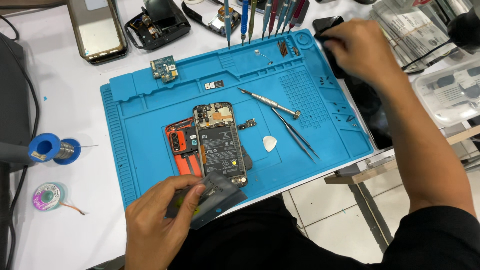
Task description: The person removes a small component from the bottom of a disassembled smartphone using tweezers, then opens a sealed bag to retrieve a replacement part. They install the new component into the phone and press it into place, completing the replacement step.
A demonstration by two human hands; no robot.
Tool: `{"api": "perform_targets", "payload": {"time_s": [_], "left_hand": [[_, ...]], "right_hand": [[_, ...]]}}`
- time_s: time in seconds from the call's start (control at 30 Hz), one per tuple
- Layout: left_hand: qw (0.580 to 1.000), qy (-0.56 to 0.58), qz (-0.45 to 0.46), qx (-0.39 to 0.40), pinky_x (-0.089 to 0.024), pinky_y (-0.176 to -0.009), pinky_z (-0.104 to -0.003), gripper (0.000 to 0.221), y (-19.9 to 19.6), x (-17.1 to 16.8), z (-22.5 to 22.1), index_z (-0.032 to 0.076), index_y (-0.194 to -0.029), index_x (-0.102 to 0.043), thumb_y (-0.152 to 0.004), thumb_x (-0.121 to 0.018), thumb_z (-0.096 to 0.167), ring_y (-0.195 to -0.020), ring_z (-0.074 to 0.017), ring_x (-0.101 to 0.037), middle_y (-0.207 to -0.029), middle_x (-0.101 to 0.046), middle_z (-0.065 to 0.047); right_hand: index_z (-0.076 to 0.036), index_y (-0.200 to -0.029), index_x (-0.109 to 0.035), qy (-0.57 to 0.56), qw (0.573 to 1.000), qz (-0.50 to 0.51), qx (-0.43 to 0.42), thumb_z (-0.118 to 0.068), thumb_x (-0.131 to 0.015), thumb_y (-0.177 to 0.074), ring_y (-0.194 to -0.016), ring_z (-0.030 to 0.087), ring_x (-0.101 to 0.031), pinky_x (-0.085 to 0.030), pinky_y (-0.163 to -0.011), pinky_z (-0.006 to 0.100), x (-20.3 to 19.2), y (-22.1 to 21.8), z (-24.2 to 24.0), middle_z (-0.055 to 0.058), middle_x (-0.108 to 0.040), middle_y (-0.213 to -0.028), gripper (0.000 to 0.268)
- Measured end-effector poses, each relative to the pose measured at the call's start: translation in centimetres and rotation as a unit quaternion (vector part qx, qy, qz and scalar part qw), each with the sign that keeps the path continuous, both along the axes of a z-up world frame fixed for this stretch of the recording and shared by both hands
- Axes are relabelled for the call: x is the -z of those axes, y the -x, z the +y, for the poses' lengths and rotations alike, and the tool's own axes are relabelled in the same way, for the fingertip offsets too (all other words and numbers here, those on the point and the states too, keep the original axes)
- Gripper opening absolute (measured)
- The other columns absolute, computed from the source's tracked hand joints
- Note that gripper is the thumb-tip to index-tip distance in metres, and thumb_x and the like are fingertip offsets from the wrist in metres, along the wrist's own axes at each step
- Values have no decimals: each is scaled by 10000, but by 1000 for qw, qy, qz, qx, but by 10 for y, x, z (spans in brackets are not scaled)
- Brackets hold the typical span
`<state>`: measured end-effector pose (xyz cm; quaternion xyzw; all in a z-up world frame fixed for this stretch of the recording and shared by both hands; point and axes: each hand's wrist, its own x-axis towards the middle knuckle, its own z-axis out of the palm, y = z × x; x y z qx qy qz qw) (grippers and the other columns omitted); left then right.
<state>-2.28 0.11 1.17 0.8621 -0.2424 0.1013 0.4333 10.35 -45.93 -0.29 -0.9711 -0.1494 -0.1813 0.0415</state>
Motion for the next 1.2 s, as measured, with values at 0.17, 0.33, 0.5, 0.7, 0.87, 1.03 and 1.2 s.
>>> {"api": "perform_targets", "payload": {"time_s": [0.17, 0.33, 0.5, 0.7, 0.87, 1.03, 1.2], "left_hand": [[1000, 0, -7, -10, -548, -648, -236, 78, 0, 0, 2, 91, -968, -718, -931, -704, 158, -759, -114, -744, -909, -785, 0], [999, -1, 10, -32, -501, -581, -218, 76, 3, -3, 3, 129, -946, -720, -943, -685, 197, -681, -76, -712, -889, -782, 50], [997, 29, 77, 12, -538, -645, -227, 98, 3, -6, 8, 109, -931, -715, -950, -669, 194, -721, -95, -712, -818, -751, 22], [995, 33, 98, 6, -525, -623, -239, 112, 4, -5, 8, 130, -932, -721, -960, -656, 217, -723, -97, -708, -816, -758, 31], [997, 46, 58, 39, -534, -623, -249, 101, 7, -10, 0, 85, -959, -707, -961, -661, 175, -752, -127, -725, -855, -754, 10], [996, 57, 1, 76, -517, -648, -312, 73, 10, -7, -13, 47, -988, -667, -961, -698, 107, -702, -189, -666, -856, -724, -48], [993, 76, -50, 79, -461, -613, -353, 86, 13, -5, -25, 67, -997, -591, -1043, -596, 140, -662, -220, -595, -845, -670, -42]], "right_hand": [[103, -1182, -790, -135, 991, 0, 18, 62, -793, -1082, -905, 287, -675, -515, -775, 402, -19, 4, -23, 206, -761, -1089, 109], [45, -1180, -791, -173, 979, 62, 84, -59, -845, -1007, -935, 251, -700, -538, -810, 380, -14, 1, -2, 191, -767, -1047, 209], [-31, -1119, -776, -209, 937, 201, 193, -51, -758, -974, -897, 209, -683, -511, -740, 366, -12, -1, 26, 111, -744, -907, 148], [-2, -1138, -783, -60, 984, 100, 137, -111, -755, -1026, -891, 313, -725, -537, -825, 446, -6, 10, 25, 142, -776, -930, 159], [13, -1119, -770, -152, 986, 54, -29, -93, -720, -1016, -882, 249, -725, -564, -802, 364, -54, 89, 122, 150, -777, -1056, 155], [-106, -1140, -740, -276, 933, 171, -158, -192, -628, -945, -737, 147, -786, -604, -667, 266, -46, 157, 188, 1, -802, -835, 240], [-64, -998, -753, -380, 890, 231, -99, -209, -696, -903, -701, 139, -806, -662, -668, 242, -14, 165, 204, 7, -811, -849, 183]]}}
